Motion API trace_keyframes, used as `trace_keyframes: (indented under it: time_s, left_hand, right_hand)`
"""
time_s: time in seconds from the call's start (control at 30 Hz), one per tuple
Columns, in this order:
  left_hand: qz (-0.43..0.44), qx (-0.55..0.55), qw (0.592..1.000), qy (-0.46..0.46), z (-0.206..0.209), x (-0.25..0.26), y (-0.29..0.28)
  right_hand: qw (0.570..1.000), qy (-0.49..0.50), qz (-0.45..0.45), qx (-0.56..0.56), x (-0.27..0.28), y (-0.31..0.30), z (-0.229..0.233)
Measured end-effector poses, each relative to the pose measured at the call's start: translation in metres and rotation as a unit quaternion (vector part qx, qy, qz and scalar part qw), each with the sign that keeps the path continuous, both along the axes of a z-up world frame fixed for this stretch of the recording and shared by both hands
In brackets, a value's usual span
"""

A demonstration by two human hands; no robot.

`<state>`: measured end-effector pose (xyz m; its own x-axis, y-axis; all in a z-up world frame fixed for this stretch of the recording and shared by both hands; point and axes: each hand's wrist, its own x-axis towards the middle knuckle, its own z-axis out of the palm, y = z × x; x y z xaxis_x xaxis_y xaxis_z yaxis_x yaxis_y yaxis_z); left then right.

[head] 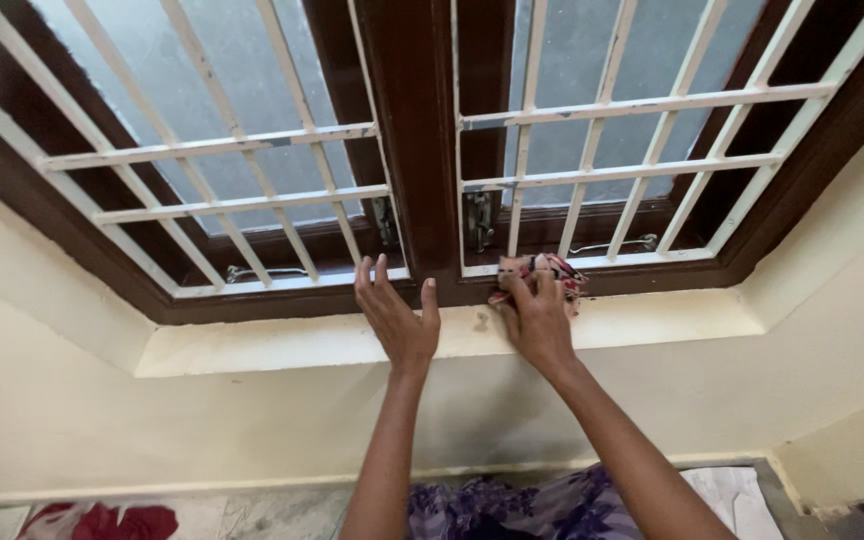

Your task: The person wipes the white metal bars and wooden frame of a window using a patterned cloth. They systematically clean the bars and frame, moving the cloth back and forth to remove dust.

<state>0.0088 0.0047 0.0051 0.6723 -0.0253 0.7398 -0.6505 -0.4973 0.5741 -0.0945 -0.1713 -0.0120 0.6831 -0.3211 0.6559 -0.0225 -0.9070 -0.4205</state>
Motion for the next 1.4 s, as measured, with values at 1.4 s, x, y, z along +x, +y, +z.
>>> trace_keyframes:
  time_s: [1.4]
  left_hand:
    - [0.068, 0.273, 0.958, -0.052, -0.028, 0.034, -0.011]
  right_hand:
    - [0.958, -0.127, -0.255, 0.038, -0.087, -0.224, -0.070]
